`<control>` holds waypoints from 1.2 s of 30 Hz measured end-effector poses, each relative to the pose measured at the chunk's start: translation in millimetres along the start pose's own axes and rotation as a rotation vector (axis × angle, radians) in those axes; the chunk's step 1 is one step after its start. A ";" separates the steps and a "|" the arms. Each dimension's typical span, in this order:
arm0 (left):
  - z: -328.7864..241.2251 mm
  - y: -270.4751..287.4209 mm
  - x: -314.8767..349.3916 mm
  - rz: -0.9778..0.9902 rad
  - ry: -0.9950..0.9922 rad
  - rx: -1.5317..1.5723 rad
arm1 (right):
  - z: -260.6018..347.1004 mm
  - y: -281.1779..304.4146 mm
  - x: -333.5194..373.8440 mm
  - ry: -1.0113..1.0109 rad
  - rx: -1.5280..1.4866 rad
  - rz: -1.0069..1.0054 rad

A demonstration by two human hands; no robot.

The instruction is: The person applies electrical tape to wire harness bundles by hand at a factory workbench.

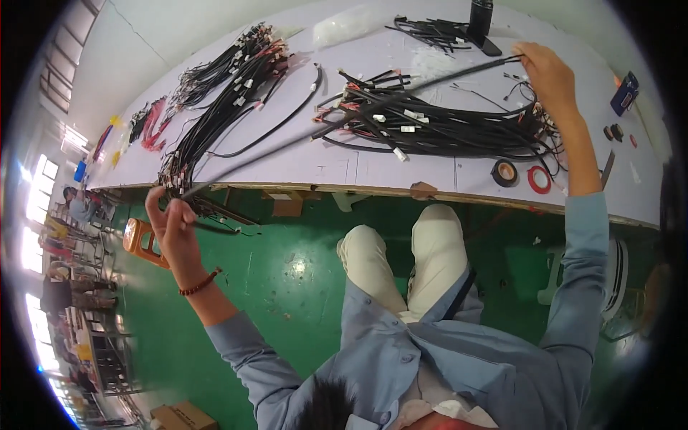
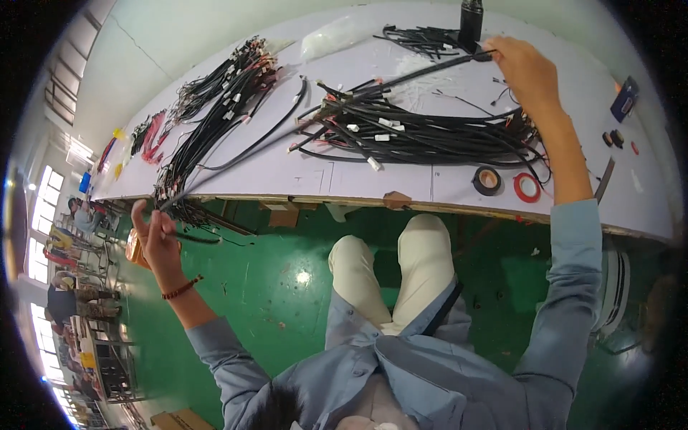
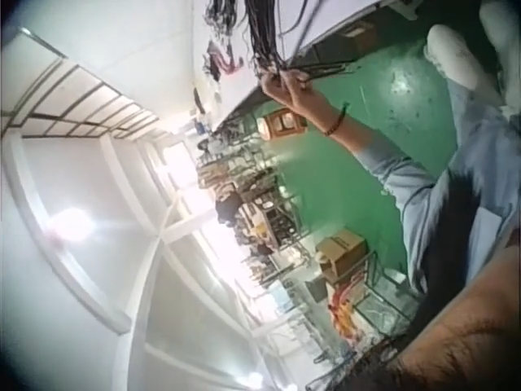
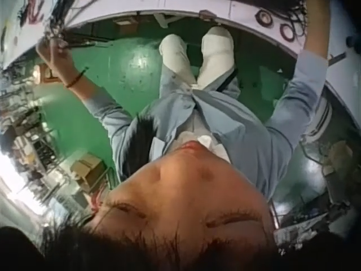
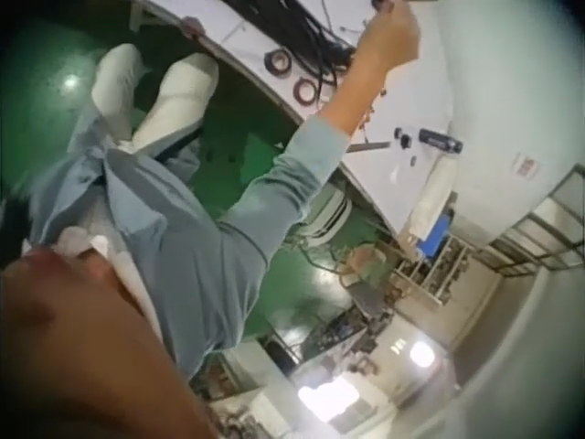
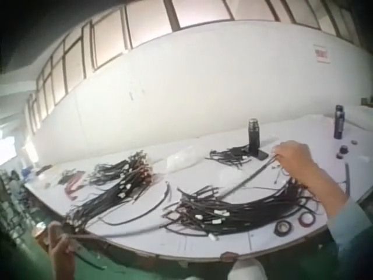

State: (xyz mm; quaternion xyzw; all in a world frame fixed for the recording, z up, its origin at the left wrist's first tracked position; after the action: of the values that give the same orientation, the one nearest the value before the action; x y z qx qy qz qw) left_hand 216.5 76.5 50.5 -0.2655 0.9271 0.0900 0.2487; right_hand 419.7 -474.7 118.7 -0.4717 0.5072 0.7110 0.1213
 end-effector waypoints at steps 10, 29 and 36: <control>-34.4 135.8 89.8 -0.277 0.000 0.927 | 217.8 -56.3 72.3 -0.121 -1.181 0.540; 21.2 -199.6 153.3 0.674 0.061 -0.458 | 245.0 -95.5 226.7 -0.574 -1.673 0.446; 36.9 -221.4 160.0 0.757 0.370 -0.164 | 226.0 -95.6 228.5 -0.544 -1.583 0.199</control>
State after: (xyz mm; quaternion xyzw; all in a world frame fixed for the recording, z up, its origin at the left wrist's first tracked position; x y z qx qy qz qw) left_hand 233.0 -170.7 -70.5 0.0626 0.9779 0.1992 0.0056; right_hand 238.1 -312.2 -111.5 -0.1830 -0.1487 0.9530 -0.1905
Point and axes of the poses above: each hand's wrist, its own x-axis away from the middle knuckle, its own y-axis out of the back of the hand, z = x × y, the point moved 7 cm from there along -x, towards the middle knuckle, and after that the axes turned 15 degrees about -x, right-handed, at the moved point
